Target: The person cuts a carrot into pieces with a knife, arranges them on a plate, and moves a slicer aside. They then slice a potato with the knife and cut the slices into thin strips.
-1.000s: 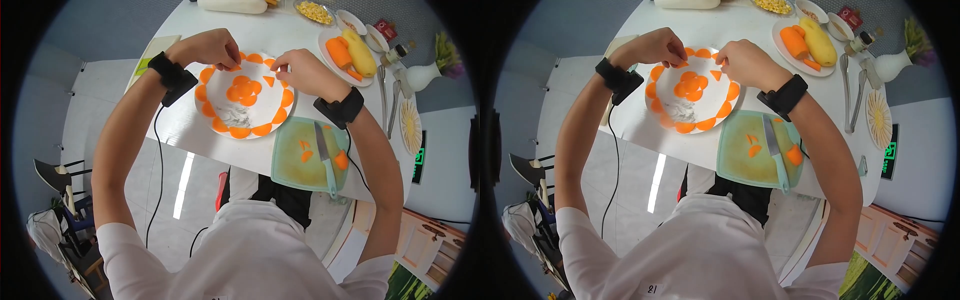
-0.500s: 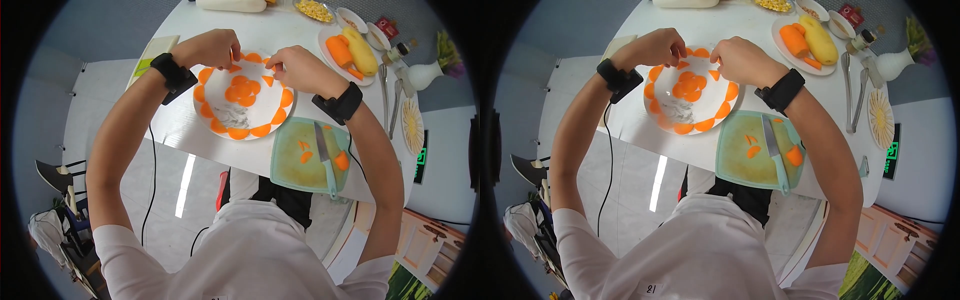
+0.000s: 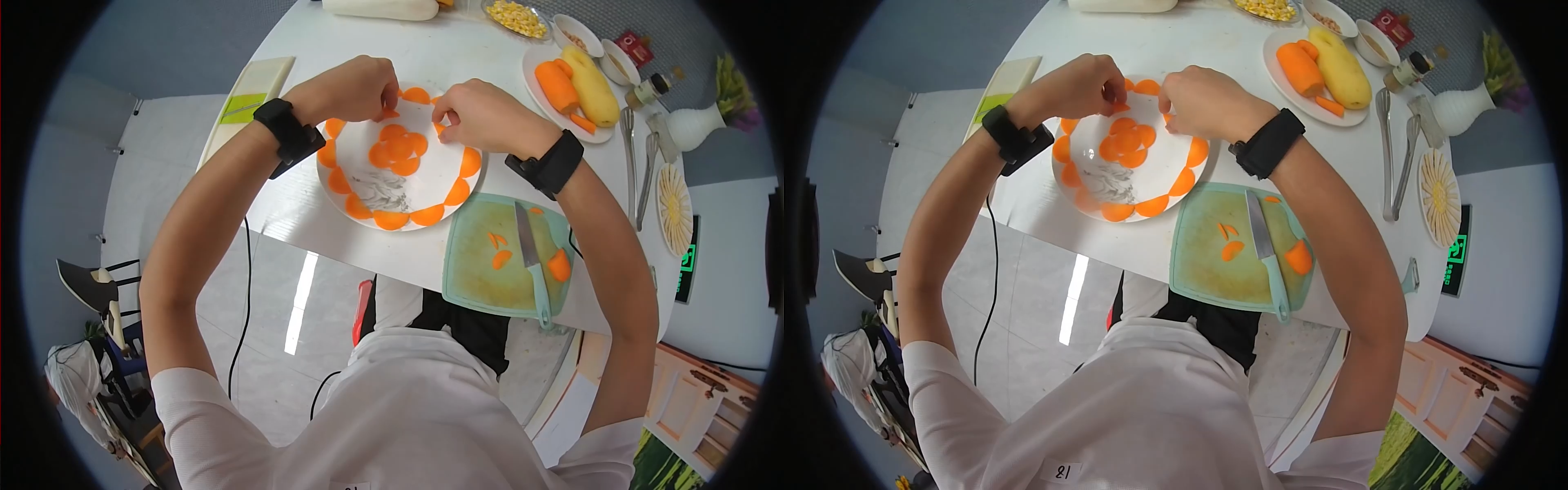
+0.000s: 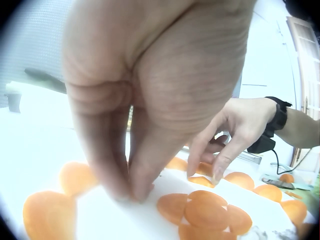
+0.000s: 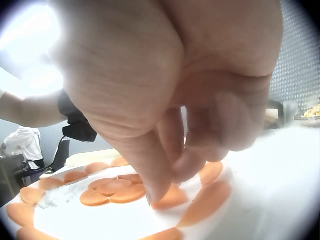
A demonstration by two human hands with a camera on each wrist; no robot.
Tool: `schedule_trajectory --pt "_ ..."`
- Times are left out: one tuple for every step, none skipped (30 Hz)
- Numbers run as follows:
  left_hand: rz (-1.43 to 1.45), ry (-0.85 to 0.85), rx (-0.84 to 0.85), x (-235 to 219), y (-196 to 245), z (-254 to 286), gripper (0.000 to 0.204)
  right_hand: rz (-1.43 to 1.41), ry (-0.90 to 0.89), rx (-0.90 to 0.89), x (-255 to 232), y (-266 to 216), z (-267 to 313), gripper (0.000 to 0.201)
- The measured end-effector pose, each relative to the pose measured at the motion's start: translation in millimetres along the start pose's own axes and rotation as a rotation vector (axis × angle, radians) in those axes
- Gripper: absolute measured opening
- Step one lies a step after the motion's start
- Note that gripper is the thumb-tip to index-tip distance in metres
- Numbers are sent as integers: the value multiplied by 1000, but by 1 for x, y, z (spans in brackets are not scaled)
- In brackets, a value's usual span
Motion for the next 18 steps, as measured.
schedule_trajectory --pt "11 12 9 1 0 0 18 -4 -11 -3 0 -1 0 31" --pt "21 25 20 1 0 -1 19 -8 -20 -6 0 -1 0 31" --pt "23 23 7 1 -1 -1 18 -13 -30 -9 1 -1 1 31" --pt "25 21 -5 1 -2 -1 18 -18 -31 -11 1 -1 1 31" --pt "27 19 -18 1 -2 -1 18 -24 -32 -12 1 -1 1 31" --pt "23 20 -11 2 -2 -1 19 -29 -32 -13 1 -1 2 30" --pt "18 21 -5 2 -2 -2 19 -33 -32 -12 2 0 2 30" --pt "14 21 0 2 -2 -2 20 -37 -32 -12 2 -1 3 30" --pt "13 22 -1 2 -2 -2 20 -41 -32 -11 2 -1 3 30" --pt "11 24 -2 2 -1 -2 20 -40 -34 -12 2 -1 3 31" --pt "9 25 -2 2 -1 -2 21 -39 -35 -12 2 -2 3 31" --pt "13 28 0 2 -1 -2 20 -38 -37 -12 2 -2 3 31" --pt "16 33 2 2 -1 -2 20 -34 -34 -12 2 -2 3 31" --pt "20 37 3 2 -2 -2 20 -31 -32 -12 2 -1 3 32" --pt "17 38 5 3 -2 -2 20 -29 -30 -12 3 -1 3 32" --pt "14 39 6 3 -2 -3 20 -30 -34 -7 3 -1 3 32" --pt "11 40 7 3 -2 -3 20 -31 -38 -3 3 -1 4 32" --pt "10 38 2 3 -3 -3 20 -31 -42 2 3 -1 4 32"
Point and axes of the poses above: each hand's wrist, its own z-axis away from the middle knuckle, its own x-axis out of the palm, y = z × x, the point moved 8 cm from there along -z, towards the middle knuckle
